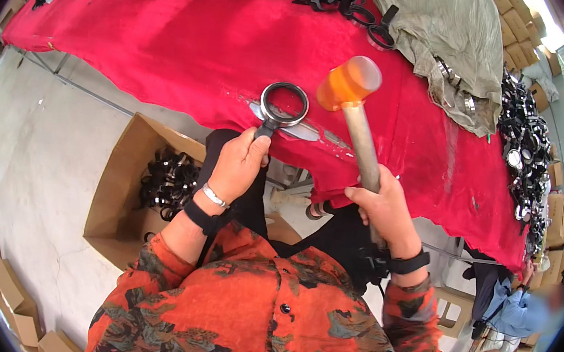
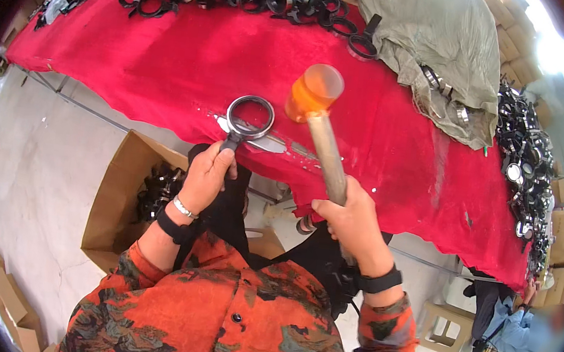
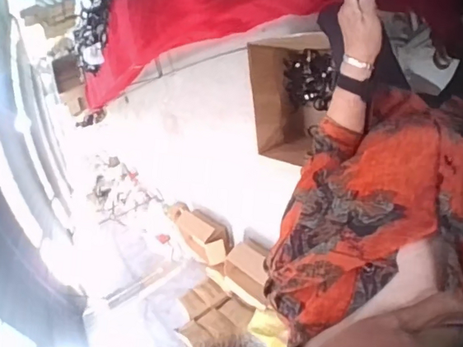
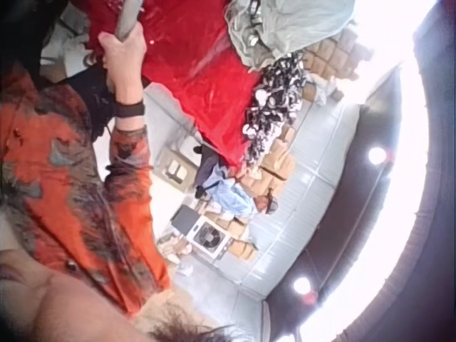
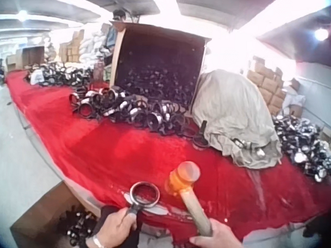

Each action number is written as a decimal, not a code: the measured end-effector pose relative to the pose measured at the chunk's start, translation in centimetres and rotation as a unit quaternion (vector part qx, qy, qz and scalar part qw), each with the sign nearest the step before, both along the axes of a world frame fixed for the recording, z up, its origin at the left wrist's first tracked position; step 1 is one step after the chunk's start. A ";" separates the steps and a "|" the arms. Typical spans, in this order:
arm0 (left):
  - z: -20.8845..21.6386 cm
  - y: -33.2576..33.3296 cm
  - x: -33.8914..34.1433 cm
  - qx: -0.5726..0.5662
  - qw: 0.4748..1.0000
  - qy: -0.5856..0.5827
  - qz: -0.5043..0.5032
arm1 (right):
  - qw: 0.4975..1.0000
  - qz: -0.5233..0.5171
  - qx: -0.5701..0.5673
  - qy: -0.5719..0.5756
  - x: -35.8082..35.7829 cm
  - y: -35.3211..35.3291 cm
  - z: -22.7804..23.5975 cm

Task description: Assembling plastic and metal components of clamps using a mallet.

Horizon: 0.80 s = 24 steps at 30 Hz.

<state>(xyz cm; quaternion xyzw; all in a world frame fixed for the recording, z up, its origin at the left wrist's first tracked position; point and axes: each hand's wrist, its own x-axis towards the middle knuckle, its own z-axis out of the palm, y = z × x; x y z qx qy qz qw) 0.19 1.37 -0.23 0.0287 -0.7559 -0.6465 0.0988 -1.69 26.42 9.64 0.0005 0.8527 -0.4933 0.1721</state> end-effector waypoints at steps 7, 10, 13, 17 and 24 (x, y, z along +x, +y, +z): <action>0.7 -0.1 0.4 -0.007 1.000 -0.006 0.002 | 0.976 0.046 0.072 0.199 5.2 -0.2 -2.2; 2.5 -0.2 0.4 0.033 0.992 -0.123 -0.007 | 0.996 0.073 0.007 0.058 5.8 -0.1 -3.4; 1.8 -1.2 0.3 -0.296 0.926 0.218 0.086 | 0.993 0.026 -0.095 -0.069 5.7 -0.1 -0.9; 2.6 -2.3 1.1 -0.305 0.899 0.305 0.067 | 0.987 0.001 -0.150 -0.058 6.6 0.0 -1.0; 2.6 -2.4 1.5 -0.307 0.900 0.302 0.065 | 0.985 -0.003 -0.163 -0.059 6.4 0.3 -1.7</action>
